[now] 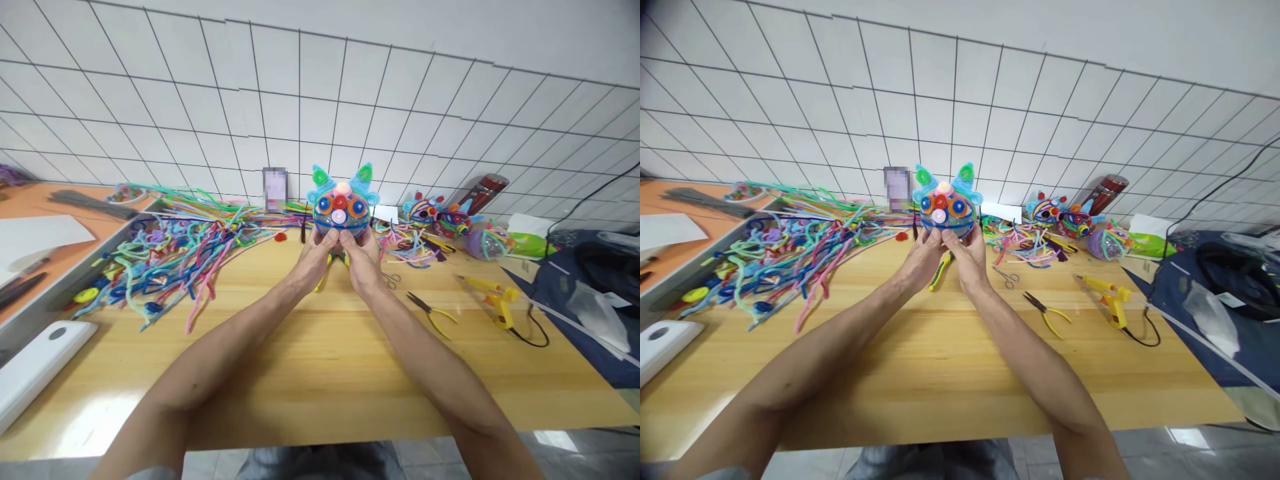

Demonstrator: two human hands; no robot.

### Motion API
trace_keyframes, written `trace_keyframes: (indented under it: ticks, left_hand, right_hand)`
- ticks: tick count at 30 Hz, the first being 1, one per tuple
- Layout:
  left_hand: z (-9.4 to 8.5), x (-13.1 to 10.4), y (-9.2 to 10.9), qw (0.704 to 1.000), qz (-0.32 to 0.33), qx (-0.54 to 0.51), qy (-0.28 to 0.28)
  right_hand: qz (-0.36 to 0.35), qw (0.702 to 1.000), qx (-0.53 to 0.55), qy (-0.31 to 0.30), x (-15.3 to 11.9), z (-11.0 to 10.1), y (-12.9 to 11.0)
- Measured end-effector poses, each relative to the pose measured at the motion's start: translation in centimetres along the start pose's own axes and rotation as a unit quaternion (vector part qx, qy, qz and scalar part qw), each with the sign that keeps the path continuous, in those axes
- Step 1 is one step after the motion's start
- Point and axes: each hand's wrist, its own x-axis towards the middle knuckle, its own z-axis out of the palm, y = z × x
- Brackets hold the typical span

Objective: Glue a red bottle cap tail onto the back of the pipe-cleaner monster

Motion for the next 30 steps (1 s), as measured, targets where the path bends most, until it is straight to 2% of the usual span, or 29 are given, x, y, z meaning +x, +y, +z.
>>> trace_keyframes:
  ticks: [4,7,8,10,12,14,15,17,21,23,25,27,28,30]
  left_hand:
    - [-0.1,0.2,0.5,1.0,-0.003,-0.015,0.014]
    - [-0.7,0.8,1.1,0.999,0.014,0.007,0.048]
    - [-1.0,1.0,1.3,0.998,0.022,0.017,0.06]
    - [-1.5,1.6,2.0,0.995,0.043,0.035,0.081]
    - [-1.9,2.0,2.7,0.993,0.066,0.049,0.09]
    - [-2.0,2.3,3.4,0.991,0.082,0.054,0.092]
    - [-2.1,2.3,3.8,0.992,0.079,0.047,0.09]
    - [-2.0,2.3,4.4,0.997,0.029,0.009,0.07]
    - [-1.6,2.0,5.4,0.988,-0.127,-0.088,-0.005]
    - [-1.3,1.9,5.6,0.983,-0.155,-0.093,-0.022]
    - [-0.9,1.7,5.5,0.992,-0.112,-0.056,-0.004]
    - [-0.6,1.5,5.2,0.999,0.013,0.023,0.042]
    - [-0.4,1.3,4.9,0.991,0.093,0.071,0.066]
    - [-0.3,0.9,4.5,0.956,0.23,0.158,0.09]
  right_hand:
    - [0.013,0.999,-0.035,-0.002,-0.4,-0.1,0.1]
    - [0.052,0.99,-0.131,-0.009,-0.9,-0.3,-0.5]
    - [0.074,0.98,-0.181,-0.034,-1.2,-0.3,-0.9]
    - [0.116,0.937,-0.299,-0.14,-1.7,-0.2,-1.8]
    - [0.129,0.865,-0.411,-0.257,-2.4,0.2,-2.7]
    - [0.116,0.806,-0.482,-0.323,-3.1,0.6,-3.4]
    - [0.107,0.792,-0.495,-0.339,-3.4,0.8,-3.6]
    - [0.102,0.788,-0.487,-0.363,-3.8,1.1,-3.7]
    - [0.12,0.802,-0.437,-0.388,-3.9,1.5,-3.8]
    - [0.125,0.804,-0.431,-0.391,-3.9,1.6,-3.8]
    - [0.122,0.806,-0.431,-0.388,-3.8,1.6,-3.9]
    - [0.118,0.807,-0.434,-0.383,-3.9,1.6,-3.9]
    - [0.12,0.807,-0.434,-0.381,-3.9,1.6,-3.8]
    - [0.125,0.808,-0.429,-0.384,-4.0,1.6,-3.7]
